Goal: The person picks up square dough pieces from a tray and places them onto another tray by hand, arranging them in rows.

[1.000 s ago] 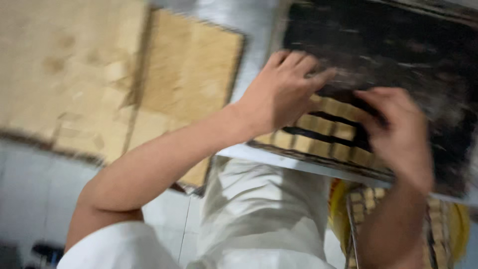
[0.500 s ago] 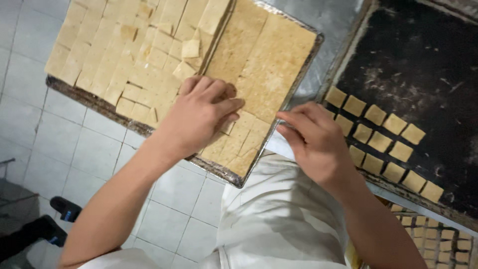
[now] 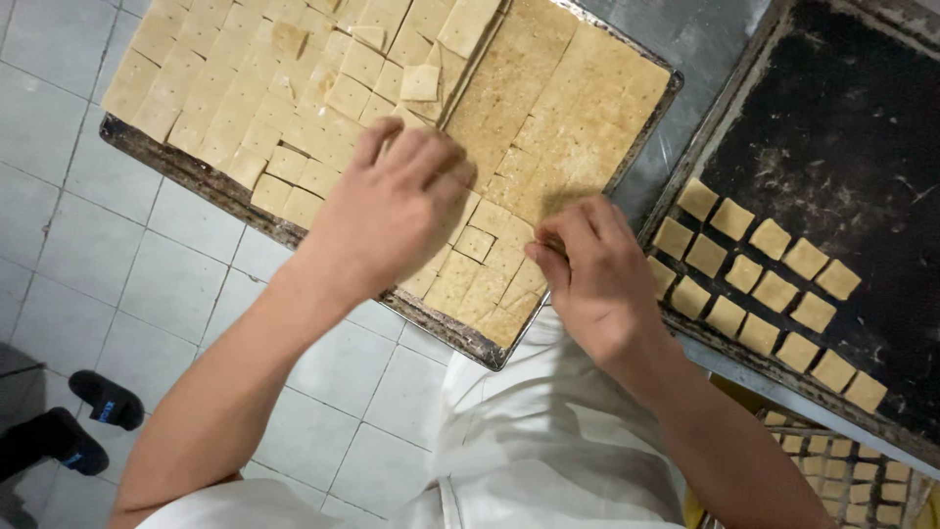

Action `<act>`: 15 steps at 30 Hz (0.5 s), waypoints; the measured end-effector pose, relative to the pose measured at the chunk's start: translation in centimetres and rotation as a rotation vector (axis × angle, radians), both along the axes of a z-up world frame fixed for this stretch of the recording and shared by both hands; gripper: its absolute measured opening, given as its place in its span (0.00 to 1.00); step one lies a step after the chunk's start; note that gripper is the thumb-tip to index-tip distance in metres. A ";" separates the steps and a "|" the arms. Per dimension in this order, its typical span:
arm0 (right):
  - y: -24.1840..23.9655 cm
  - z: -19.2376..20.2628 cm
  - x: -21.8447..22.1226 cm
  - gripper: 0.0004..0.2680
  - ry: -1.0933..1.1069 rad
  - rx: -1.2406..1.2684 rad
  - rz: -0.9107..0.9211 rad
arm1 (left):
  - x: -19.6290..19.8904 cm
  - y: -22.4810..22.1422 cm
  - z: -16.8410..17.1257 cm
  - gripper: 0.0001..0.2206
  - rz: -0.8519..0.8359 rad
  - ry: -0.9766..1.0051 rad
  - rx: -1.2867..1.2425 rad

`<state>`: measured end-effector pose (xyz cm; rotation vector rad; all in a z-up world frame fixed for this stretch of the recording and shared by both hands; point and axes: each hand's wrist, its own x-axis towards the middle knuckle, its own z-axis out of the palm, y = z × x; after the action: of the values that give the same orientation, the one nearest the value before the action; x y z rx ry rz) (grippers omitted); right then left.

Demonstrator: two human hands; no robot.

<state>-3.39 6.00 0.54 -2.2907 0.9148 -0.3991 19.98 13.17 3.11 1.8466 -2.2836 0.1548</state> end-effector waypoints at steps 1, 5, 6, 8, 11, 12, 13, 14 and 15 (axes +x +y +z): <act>-0.1 -0.1 0.3 0.08 -0.004 0.012 0.004 | -0.2 0.3 -0.1 0.11 0.003 -0.052 0.003; -0.1 -0.4 1.3 0.12 -0.052 -0.119 0.087 | -0.6 1.0 -0.4 0.12 0.012 -0.107 0.093; -0.1 -0.3 1.6 0.11 -0.059 -0.119 0.089 | -0.5 1.0 -0.4 0.10 0.013 -0.075 0.095; -0.1 0.1 2.1 0.09 -0.027 -0.062 0.087 | -0.2 0.7 -0.5 0.07 0.014 -0.010 0.102; -0.1 0.6 2.6 0.09 0.056 0.039 0.085 | 0.5 0.3 -0.8 0.07 -0.007 0.075 0.119; -0.1 0.7 2.8 0.11 0.063 0.028 0.090 | 0.6 0.3 -0.9 0.07 -0.014 0.070 0.107; -0.2 0.6 2.9 0.12 0.070 0.017 0.095 | 0.7 0.2 -1.0 0.08 -0.021 0.066 0.094; -0.2 0.5 3.0 0.11 0.063 0.001 0.095 | 0.9 0.2 -1.2 0.08 -0.027 0.061 0.083; -0.2 0.2 3.2 0.10 0.056 -0.015 0.095 | 1.0 0.1 -1.4 0.07 -0.031 0.083 0.084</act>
<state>-0.21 5.80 0.75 -2.3591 0.8288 -0.3025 21.02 13.32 1.74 1.8198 -2.2939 -0.0220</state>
